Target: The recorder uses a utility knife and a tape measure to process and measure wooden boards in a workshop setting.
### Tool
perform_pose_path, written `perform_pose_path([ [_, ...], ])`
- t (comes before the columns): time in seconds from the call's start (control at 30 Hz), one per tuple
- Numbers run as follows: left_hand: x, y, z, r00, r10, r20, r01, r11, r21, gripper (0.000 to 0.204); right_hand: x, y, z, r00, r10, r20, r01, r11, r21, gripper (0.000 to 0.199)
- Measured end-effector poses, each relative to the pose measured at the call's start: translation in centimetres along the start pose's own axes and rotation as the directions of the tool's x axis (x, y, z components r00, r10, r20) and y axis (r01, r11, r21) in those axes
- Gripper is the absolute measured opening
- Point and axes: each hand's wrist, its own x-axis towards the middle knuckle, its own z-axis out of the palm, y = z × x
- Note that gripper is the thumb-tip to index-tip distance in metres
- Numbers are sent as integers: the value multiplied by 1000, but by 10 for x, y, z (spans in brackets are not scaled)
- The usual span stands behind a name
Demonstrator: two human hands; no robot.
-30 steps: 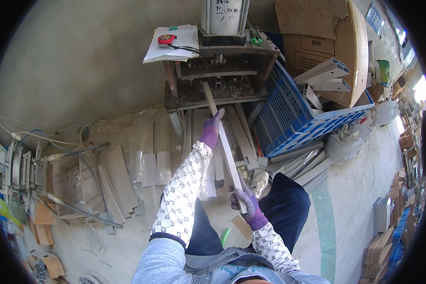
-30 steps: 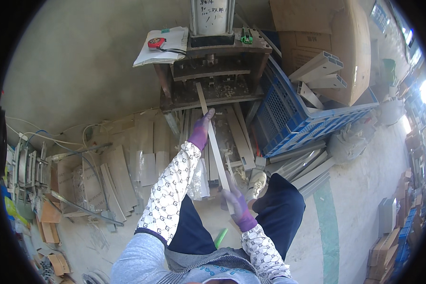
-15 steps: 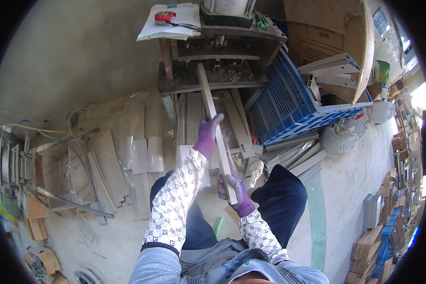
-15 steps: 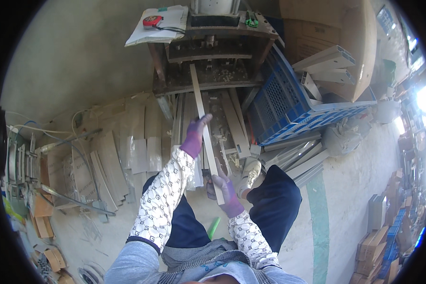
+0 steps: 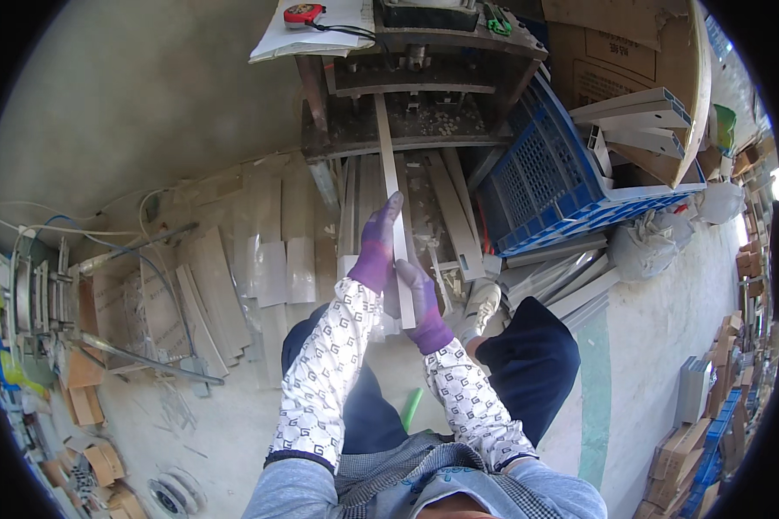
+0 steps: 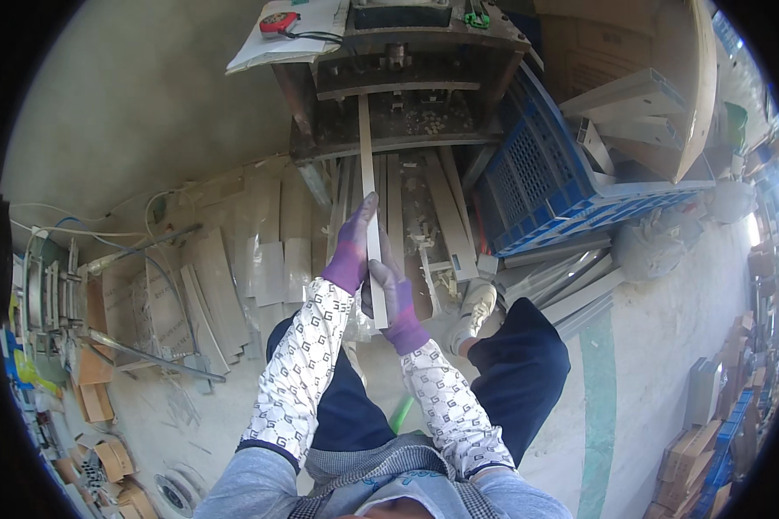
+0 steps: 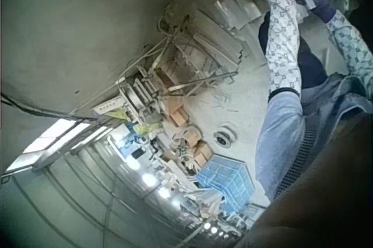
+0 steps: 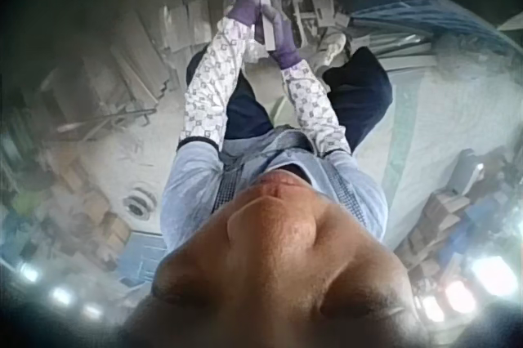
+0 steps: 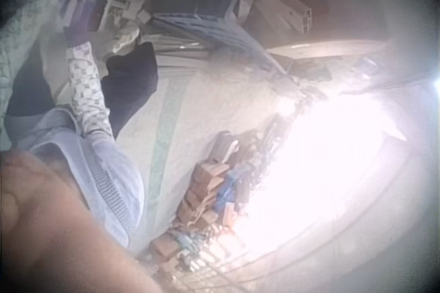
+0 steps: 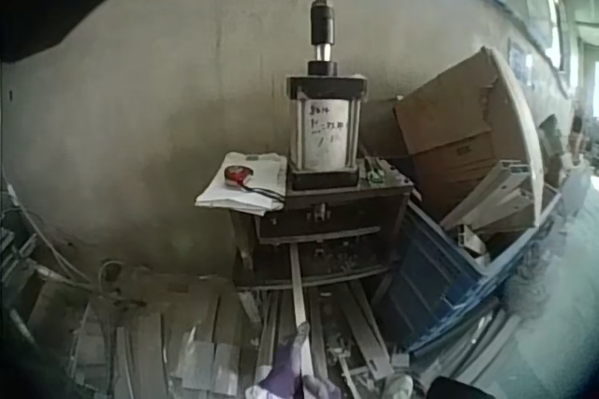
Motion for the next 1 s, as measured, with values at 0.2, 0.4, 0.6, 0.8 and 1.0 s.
perform_pose_path([
  [0.2,10,-14,-11,992,-4,-128,4,1000,2,77,-2,4,11,999,40,-28,-38,999,37,67],
  [0.4,27,-23,-8,981,7,-194,32,981,194,79,-11,6,-13,976,-168,142,216,850,-480,68],
  [0.6,109,44,12,981,-107,-162,177,833,523,91,-28,15,-23,809,-351,472,587,504,-633,71],
  [0.8,206,44,-24,940,341,2,-134,365,921,72,-29,21,-8,960,-46,275,195,816,-544,79],
  [1.0,304,30,-107,831,550,88,-255,234,938,66,-59,-12,50,959,-94,267,216,851,-478,82],
])
